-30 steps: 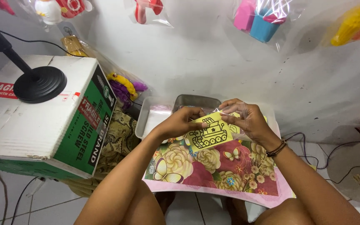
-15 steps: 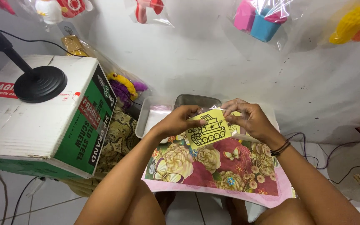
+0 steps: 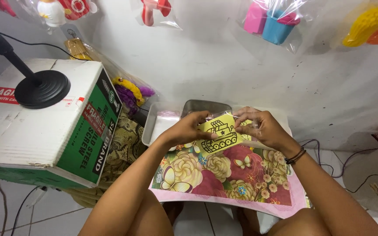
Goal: The person packs small yellow stickers with cartoon designs into clear plastic bags. They pick up a sticker, place it into a bag, and then add small colorful beads from a container into the same bag before setting it aside.
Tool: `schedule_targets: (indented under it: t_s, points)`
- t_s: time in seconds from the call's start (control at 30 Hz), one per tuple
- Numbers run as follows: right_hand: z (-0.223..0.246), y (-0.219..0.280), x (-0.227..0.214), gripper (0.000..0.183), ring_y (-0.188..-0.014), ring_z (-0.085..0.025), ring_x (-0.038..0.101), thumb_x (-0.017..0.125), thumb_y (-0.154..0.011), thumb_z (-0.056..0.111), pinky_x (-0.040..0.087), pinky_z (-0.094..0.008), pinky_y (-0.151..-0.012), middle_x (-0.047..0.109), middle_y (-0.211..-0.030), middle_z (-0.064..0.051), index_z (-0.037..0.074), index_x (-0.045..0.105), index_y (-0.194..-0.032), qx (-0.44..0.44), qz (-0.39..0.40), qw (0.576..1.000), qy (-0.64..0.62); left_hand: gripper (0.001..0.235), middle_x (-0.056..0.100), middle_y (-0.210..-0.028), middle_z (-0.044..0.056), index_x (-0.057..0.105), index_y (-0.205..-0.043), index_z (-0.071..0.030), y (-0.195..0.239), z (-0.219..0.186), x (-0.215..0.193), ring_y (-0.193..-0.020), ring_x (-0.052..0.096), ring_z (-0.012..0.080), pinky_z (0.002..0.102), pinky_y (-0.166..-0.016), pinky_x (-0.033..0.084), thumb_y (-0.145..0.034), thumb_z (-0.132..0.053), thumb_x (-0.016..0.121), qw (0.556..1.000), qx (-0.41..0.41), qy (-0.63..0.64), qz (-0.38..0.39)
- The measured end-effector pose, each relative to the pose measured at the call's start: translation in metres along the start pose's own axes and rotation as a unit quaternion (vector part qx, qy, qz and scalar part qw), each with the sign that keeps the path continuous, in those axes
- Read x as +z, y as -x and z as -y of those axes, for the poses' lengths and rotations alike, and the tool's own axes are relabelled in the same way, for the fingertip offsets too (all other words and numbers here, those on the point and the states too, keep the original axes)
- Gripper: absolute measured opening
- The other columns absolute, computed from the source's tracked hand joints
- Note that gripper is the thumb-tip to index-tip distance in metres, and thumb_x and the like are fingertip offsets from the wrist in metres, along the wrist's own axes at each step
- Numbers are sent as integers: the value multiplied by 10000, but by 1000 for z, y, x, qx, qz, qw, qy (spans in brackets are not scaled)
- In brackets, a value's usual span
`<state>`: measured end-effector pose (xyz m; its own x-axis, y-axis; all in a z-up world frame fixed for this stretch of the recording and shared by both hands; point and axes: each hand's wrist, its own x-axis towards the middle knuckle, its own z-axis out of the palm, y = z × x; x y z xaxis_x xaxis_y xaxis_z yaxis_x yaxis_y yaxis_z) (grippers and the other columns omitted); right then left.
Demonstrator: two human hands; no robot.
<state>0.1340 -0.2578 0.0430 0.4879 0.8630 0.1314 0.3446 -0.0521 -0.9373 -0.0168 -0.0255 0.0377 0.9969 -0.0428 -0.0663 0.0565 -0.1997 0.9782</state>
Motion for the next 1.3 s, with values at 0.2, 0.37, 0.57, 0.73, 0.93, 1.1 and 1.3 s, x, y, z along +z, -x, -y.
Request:
schedule_targets:
  t_s: [0.2,0.37,0.57,0.73,0.93,1.1,1.3]
  points:
    - [2,1,0,84,-1013,-203,678,773,-862,77,610,-348,-822,657,-1158,-132,27,772,-929,7,18,1000,3,403,749,-942,191,636,-1113,-16,-3,5,-1,-824,698,268,370,-761,602,-785,-94,859,1000,4,-10,0]
    - [-2,1,-1,75,-1029,-199,685,810,-825,66,600,-314,-809,718,-1119,-113,39,809,-895,6,29,999,25,462,738,-969,161,638,-1126,-29,-4,11,-1,-891,664,249,353,-799,588,-742,-87,887,1000,15,-2,-3]
    - [4,2,-3,71,-998,-237,710,800,-845,152,558,-411,-871,772,-1082,-106,98,838,-873,-24,44,995,86,502,733,-993,183,636,-1139,-18,-9,20,1,-924,684,285,370,-816,587,-719,-66,906,1000,22,-22,-6]
    - [-32,1,-7,400,-884,-265,566,558,-970,323,535,-354,-688,714,-1087,-212,23,811,-1048,54,18,998,-19,497,716,-1011,217,610,-1168,-2,-6,12,-5,-916,687,314,399,-826,585,-752,-60,876,999,19,-8,-31]
    - [-2,5,2,887,-1257,-413,519,205,-988,635,543,-472,-929,542,-1368,-308,-42,706,-1266,91,35,989,-112,485,687,-985,209,568,-1164,19,-5,7,-2,-863,682,319,406,-808,594,-774,-43,849,997,24,49,-61]
    - [-10,4,-1,1014,-1247,-412,494,134,-943,736,521,-502,-968,550,-1356,-291,-49,665,-1303,69,40,991,-108,475,679,-997,227,551,-1162,30,-2,9,-5,-859,689,344,432,-806,603,-790,-48,836,996,22,46,-67]
    - [-15,0,-1,273,-931,-241,686,678,-954,201,592,-370,-812,692,-1170,-182,-50,778,-918,-3,-34,999,-4,399,708,-1027,282,579,-1147,0,-6,20,-9,-852,726,397,441,-752,605,-847,-129,809,998,20,-60,-18]
